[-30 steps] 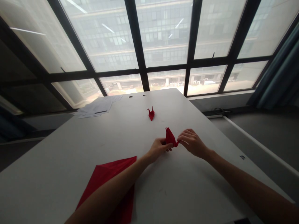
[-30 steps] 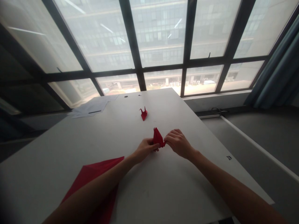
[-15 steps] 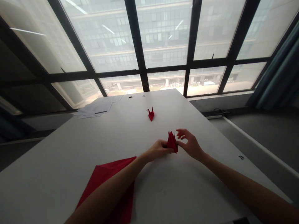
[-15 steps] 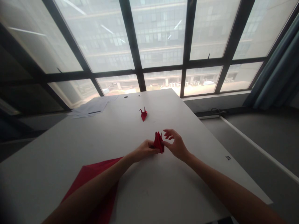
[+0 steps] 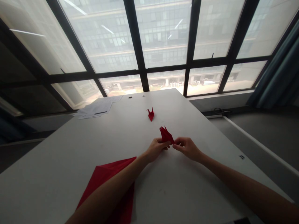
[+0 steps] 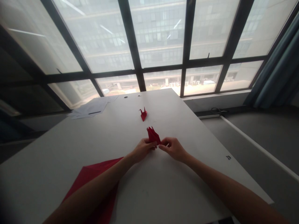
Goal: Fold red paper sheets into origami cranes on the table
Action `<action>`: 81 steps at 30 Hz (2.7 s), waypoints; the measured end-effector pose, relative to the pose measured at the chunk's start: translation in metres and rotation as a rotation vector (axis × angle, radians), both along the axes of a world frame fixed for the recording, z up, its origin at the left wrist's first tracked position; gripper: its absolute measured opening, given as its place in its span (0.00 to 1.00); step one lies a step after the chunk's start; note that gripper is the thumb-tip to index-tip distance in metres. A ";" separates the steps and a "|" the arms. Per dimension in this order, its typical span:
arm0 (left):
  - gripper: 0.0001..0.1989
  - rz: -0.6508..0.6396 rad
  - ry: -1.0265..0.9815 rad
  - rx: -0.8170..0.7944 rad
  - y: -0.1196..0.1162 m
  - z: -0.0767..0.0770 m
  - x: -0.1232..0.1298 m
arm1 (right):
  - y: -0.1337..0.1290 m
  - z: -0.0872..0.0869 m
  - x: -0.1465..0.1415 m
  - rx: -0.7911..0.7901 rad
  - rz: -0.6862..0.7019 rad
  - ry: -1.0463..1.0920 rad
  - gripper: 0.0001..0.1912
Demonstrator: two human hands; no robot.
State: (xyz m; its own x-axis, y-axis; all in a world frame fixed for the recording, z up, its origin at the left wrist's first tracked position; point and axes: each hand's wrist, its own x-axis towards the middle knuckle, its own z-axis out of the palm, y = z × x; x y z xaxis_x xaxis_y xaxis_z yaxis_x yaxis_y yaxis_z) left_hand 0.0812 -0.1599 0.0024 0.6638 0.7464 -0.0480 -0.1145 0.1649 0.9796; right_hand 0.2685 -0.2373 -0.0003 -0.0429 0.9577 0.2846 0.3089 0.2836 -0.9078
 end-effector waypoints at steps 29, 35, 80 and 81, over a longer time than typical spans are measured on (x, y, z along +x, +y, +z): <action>0.19 0.003 0.069 0.180 -0.012 0.007 0.004 | 0.000 -0.001 -0.008 -0.063 -0.052 0.144 0.14; 0.22 0.090 0.070 0.121 -0.009 -0.001 0.005 | 0.001 -0.002 -0.008 -0.083 -0.071 0.134 0.13; 0.23 -0.065 0.164 0.332 -0.009 -0.007 0.004 | 0.003 -0.008 -0.007 -0.082 -0.087 0.139 0.25; 0.23 -0.033 0.155 0.320 -0.009 -0.008 0.005 | 0.003 -0.009 -0.007 -0.094 -0.052 0.135 0.24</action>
State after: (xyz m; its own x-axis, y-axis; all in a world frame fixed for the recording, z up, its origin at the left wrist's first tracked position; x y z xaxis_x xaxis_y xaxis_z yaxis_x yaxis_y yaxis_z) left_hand 0.0858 -0.1688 -0.0055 0.6910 0.7181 0.0829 0.0398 -0.1523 0.9875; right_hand 0.2611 -0.2345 -0.0089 0.0395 0.9803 0.1937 0.1945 0.1826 -0.9638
